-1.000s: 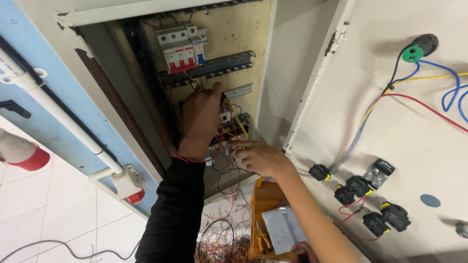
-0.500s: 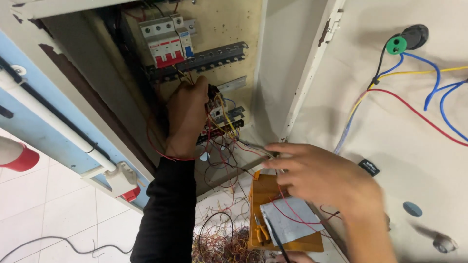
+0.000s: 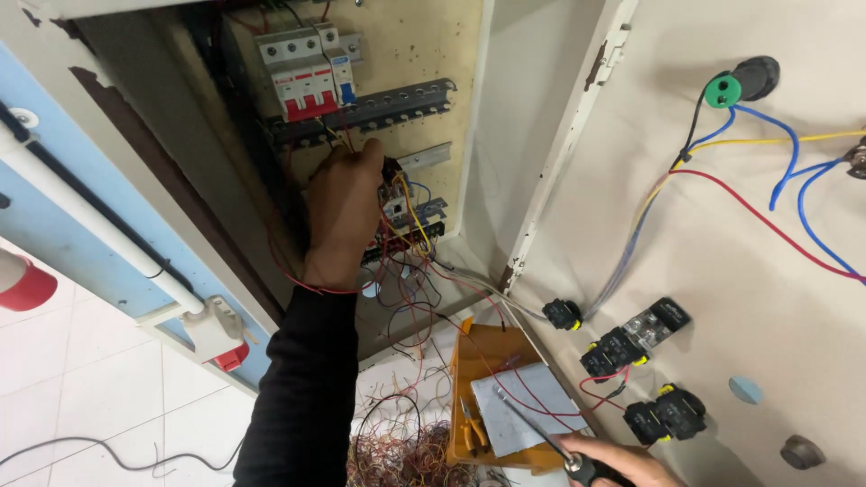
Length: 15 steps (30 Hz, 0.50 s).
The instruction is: The person works inside an open electrical panel, using a screwdriver to connect and tighten wires to terminal blocks and circuit breakers. They handle multiple colored wires, strip ends, and secure connections within the panel.
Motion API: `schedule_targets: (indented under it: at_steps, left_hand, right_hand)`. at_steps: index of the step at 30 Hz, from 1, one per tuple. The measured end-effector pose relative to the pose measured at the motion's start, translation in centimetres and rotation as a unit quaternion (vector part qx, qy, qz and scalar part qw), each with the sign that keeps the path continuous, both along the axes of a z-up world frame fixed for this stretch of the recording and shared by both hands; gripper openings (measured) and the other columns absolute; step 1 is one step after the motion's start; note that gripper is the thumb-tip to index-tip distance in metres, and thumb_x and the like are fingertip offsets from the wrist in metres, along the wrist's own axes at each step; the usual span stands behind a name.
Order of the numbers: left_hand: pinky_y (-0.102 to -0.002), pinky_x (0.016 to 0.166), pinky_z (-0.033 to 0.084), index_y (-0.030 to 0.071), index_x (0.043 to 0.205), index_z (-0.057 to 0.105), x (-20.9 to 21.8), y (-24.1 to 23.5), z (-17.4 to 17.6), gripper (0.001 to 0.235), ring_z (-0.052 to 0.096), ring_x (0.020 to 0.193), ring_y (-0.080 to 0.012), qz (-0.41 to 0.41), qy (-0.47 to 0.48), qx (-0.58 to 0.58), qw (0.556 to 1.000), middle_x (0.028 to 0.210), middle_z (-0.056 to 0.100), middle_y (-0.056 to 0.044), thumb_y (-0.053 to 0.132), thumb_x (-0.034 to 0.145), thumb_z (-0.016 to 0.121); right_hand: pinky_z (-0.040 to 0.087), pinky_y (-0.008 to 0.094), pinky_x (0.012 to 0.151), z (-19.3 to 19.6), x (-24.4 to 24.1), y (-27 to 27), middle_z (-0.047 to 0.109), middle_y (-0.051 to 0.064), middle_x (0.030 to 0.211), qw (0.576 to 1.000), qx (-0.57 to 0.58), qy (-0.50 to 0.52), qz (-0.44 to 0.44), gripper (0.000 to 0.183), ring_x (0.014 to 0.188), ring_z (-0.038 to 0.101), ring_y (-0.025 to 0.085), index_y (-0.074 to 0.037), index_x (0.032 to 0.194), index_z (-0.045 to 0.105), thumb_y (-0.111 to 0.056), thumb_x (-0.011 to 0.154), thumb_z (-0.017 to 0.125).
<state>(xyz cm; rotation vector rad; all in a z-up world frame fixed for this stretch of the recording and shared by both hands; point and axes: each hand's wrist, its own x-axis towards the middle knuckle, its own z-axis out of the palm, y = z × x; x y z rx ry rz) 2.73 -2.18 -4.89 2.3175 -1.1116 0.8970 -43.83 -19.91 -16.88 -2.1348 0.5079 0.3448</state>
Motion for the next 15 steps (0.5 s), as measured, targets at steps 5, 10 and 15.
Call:
schedule_targets:
  at_steps: [5,10,15]
  left_hand:
    - [-0.063,0.054,0.054,-0.003,0.132,0.057,-0.4,-0.1,0.5,0.045,0.06,0.094,-0.0477,-0.001,-0.039,0.024,0.999,0.088,0.063,-0.028,-0.009,0.089,0.066]
    - [-0.06,0.046,0.046,0.002,0.112,0.06,-1.2,0.4,1.4,0.029,0.058,0.064,-0.0481,0.007,-0.019,0.004,1.0,0.088,0.059,-0.028,-0.009,0.086,0.066]
    - [-0.059,0.052,0.049,0.001,0.114,0.059,-1.0,0.9,1.8,0.03,0.062,0.073,-0.0497,-0.002,-0.016,-0.005,1.0,0.088,0.061,-0.028,-0.01,0.086,0.064]
  right_hand:
    - [0.046,0.017,0.111,0.5,0.6,-3.3,0.075,-0.014,0.135,0.996,0.073,0.058,0.007,0.053,0.13,0.068,-0.002,-0.041,0.14,0.073,-0.022,0.09,0.074]
    - [0.033,0.03,0.12,2.2,0.7,-6.3,0.062,-0.006,0.156,0.971,0.053,-0.051,0.227,0.05,0.145,0.054,0.008,-0.021,0.149,0.055,-0.034,0.101,0.056]
    - [0.05,0.021,0.097,1.7,0.3,-8.0,0.078,-0.008,0.131,0.99,0.088,-0.004,0.111,0.052,0.114,0.072,0.004,-0.025,0.145,0.067,-0.033,0.094,0.064]
